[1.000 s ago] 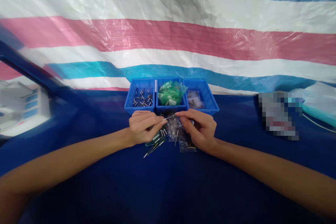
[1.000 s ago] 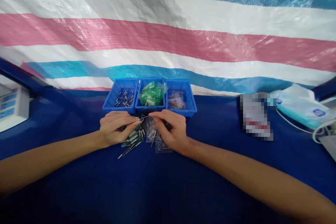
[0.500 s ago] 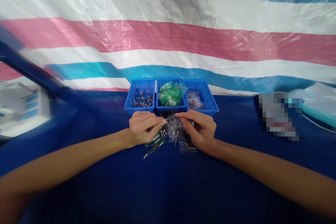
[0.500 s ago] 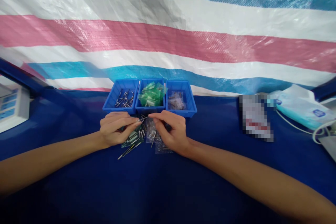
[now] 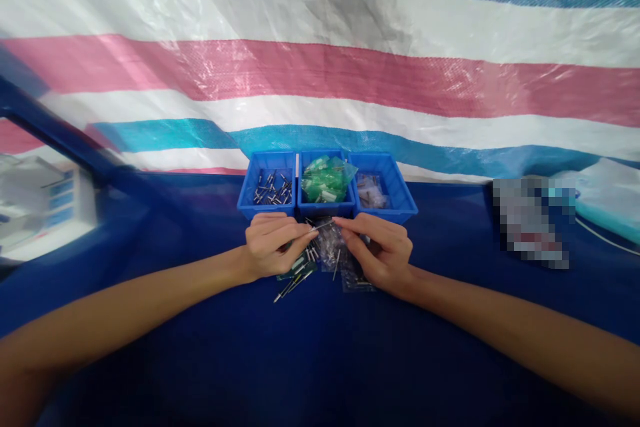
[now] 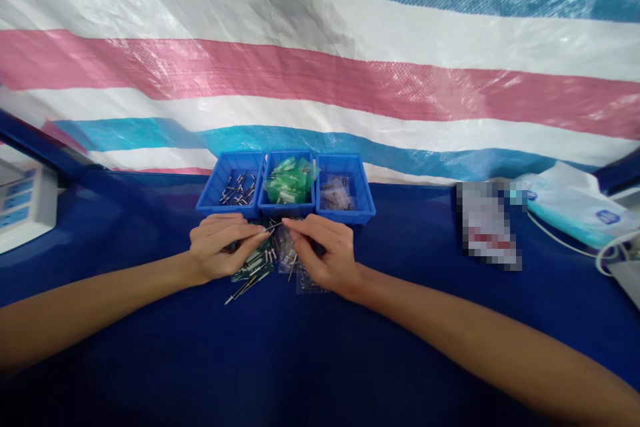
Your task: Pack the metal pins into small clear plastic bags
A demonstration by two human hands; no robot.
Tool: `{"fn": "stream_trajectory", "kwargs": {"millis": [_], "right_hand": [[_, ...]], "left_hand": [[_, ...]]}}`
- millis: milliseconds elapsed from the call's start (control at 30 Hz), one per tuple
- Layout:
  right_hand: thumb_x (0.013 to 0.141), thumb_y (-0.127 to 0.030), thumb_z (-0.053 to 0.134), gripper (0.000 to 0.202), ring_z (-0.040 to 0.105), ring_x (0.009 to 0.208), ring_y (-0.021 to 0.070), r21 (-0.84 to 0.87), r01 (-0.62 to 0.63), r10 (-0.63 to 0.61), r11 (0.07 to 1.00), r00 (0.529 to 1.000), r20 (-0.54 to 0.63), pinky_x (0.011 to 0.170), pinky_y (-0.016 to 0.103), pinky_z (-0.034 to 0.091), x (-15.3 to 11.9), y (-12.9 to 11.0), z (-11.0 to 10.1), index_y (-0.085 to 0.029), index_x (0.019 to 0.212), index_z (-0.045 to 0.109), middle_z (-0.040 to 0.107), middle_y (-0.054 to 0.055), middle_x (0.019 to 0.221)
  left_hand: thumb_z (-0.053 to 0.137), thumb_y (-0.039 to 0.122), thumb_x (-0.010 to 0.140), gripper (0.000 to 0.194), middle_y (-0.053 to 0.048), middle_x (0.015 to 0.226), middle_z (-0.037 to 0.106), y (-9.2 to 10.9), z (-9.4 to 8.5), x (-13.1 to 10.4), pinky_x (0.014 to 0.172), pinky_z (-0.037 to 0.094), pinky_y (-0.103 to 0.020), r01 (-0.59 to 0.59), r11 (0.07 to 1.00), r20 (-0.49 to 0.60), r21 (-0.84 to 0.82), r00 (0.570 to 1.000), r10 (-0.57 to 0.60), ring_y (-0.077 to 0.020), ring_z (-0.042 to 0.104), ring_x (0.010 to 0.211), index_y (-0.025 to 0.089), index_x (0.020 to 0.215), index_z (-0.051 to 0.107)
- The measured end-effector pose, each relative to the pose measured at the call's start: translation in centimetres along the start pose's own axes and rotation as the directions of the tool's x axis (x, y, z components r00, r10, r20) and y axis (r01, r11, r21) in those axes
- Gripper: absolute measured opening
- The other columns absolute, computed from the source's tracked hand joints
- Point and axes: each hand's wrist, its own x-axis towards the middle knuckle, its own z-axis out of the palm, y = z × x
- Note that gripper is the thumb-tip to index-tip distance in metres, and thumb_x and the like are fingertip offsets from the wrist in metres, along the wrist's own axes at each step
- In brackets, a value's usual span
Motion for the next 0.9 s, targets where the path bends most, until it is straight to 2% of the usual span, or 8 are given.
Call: {"fn": "stream_trajectory", "kwargs": {"millis": [133,367,900], "right_hand": [[0.079,-0.005,0.050,0.029,0.040,0.046,0.0073,0.017,-0.001,0.001,1.000,1.000,-0.001,0.043,0.021,0.034,0.02,0.02,-0.02,-0.020,0.099,0.064,0.048,-0.004,0.054],[0.081,-0.009,0.050,0.020,0.045,0.047,0.0083,-0.008,-0.072,0.072,0.997,0.997,0.011,0.045,0.022,0.037,0.10,0.07,-0.16,-0.020,0.088,0.066,0.052,-0.003,0.054],[0.082,-0.012,0.047,0.020,0.050,0.046,0.0075,-0.011,-0.145,0.145,0.989,0.989,0.028,0.045,0.021,0.041,0.01,0.08,-0.13,-0.018,0.088,0.064,0.059,-0.002,0.060]], "left_hand": [[0.063,0.014,0.074,0.006,0.004,0.049,0.057,-0.02,-0.04,0.03,0.042,0.040,-0.016,0.003,1.000,0.011,-0.013,1.000,-0.003,-0.0033,0.045,0.039,0.014,0.068,0.059],[0.064,0.013,0.072,0.007,0.004,0.047,0.054,-0.11,-0.01,-0.06,0.041,0.037,-0.016,0.015,0.999,0.008,-0.034,1.000,-0.015,-0.0038,0.042,0.040,0.012,0.067,0.059],[0.062,0.013,0.073,0.007,0.004,0.048,0.056,-0.05,-0.08,0.07,0.043,0.039,-0.016,0.007,1.000,0.013,-0.028,1.000,-0.007,-0.0040,0.044,0.040,0.014,0.067,0.059]]}}
